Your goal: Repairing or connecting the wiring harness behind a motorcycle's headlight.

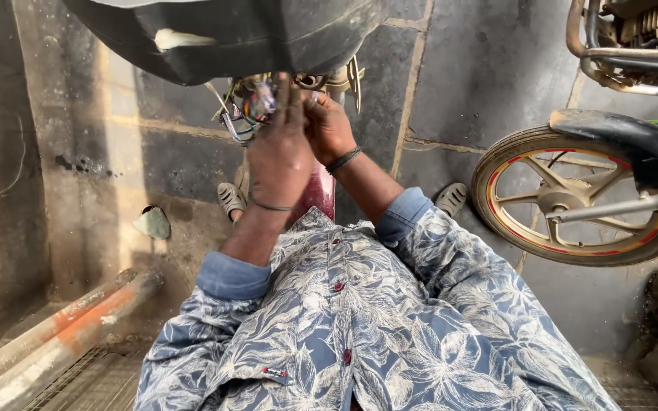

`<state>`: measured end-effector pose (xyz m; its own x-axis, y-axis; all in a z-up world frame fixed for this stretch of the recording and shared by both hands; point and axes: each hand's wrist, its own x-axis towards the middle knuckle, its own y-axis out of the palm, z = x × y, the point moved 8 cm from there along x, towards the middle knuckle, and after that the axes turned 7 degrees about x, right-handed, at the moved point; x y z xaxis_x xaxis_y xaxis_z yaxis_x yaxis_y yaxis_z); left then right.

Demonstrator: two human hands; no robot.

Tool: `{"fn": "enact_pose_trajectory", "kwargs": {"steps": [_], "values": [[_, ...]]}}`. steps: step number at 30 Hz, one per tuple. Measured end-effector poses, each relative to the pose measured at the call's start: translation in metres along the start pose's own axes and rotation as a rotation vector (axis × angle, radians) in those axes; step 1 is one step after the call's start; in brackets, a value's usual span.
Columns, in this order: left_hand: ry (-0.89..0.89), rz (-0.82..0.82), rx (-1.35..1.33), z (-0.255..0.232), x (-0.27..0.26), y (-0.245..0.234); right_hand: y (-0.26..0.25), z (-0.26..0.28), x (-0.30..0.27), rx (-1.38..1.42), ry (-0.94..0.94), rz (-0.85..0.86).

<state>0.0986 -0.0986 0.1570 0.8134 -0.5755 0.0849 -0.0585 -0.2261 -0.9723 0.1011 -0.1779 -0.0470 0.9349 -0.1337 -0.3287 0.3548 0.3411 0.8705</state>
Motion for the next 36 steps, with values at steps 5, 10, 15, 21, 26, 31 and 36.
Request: {"fn": "enact_pose_trajectory", "kwargs": {"steps": [5, 10, 15, 21, 26, 31, 36], "values": [[-0.035, -0.192, 0.031, 0.027, 0.01, 0.002, 0.029, 0.021, -0.023, 0.002, -0.061, 0.024], [-0.147, -0.152, 0.022, 0.04, 0.035, 0.013, 0.056, 0.043, -0.043, -0.095, -0.112, 0.064], [-0.386, 0.035, -1.019, 0.054, 0.052, 0.022, 0.063, 0.041, -0.047, -0.046, -0.084, 0.13], [-0.197, -0.159, -0.752, 0.064, 0.056, 0.022, 0.08, 0.034, -0.063, 0.229, 0.062, 0.123], [-0.348, 0.08, -1.024, 0.067, 0.056, 0.038, 0.037, 0.021, -0.062, 0.107, 0.088, 0.116], [-0.202, 0.099, -1.059, 0.073, 0.059, 0.038, 0.067, 0.017, -0.073, 0.137, 0.139, 0.088], [-0.312, 0.204, -1.096, 0.073, 0.054, 0.041, 0.05, 0.0, -0.075, 0.027, 0.289, 0.001]]}}
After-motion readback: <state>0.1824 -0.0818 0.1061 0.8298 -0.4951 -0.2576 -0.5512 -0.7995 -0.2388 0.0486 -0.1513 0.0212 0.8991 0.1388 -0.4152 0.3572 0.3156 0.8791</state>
